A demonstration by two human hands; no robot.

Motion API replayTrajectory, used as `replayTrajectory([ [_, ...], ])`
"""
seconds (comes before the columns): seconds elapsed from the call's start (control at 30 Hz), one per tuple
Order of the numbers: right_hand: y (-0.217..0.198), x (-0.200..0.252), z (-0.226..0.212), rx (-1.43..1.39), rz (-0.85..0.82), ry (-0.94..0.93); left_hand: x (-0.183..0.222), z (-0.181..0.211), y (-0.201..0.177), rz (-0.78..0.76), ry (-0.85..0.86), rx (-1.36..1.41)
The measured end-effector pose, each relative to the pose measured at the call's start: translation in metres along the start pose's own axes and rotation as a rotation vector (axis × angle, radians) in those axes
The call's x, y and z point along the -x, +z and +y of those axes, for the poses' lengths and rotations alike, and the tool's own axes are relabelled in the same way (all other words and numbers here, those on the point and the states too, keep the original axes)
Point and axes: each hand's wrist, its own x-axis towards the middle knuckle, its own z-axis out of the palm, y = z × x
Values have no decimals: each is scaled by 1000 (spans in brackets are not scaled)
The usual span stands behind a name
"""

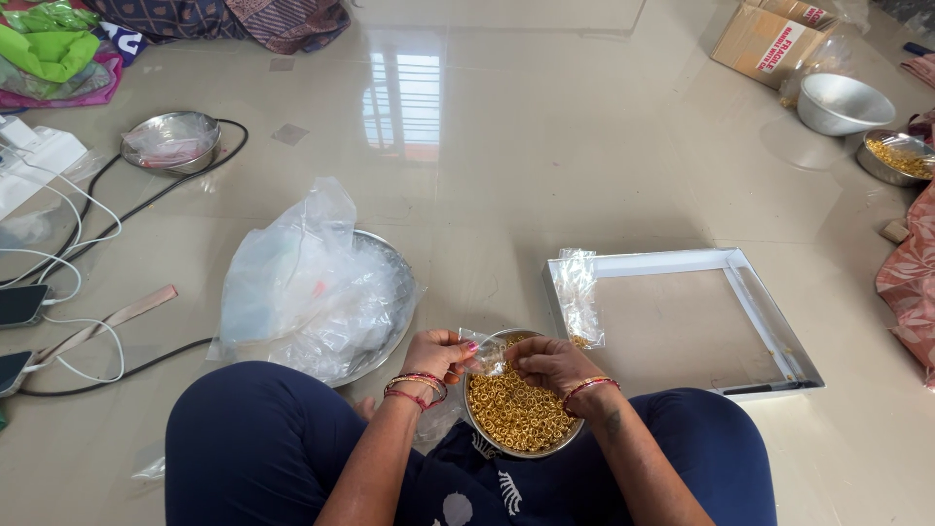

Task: The person packages small gold-colored rings into small plastic bags.

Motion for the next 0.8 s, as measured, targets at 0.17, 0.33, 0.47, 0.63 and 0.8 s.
replayTrajectory([
  [0.17,-10,-11,10,-46,-64,-104,-4,-7,3,-3,-8,-8],
  [0.33,11,6,-18,-90,88,-34,-3,-9,10,-66,-18,6],
  [0.47,12,10,-25,8,112,-91,-5,-14,17,-125,-22,121],
  [0.63,24,26,-55,450,155,-195,-7,-17,24,-190,-38,309],
  [0.8,49,50,-93,890,219,-226,6,-7,29,-358,-41,487],
])
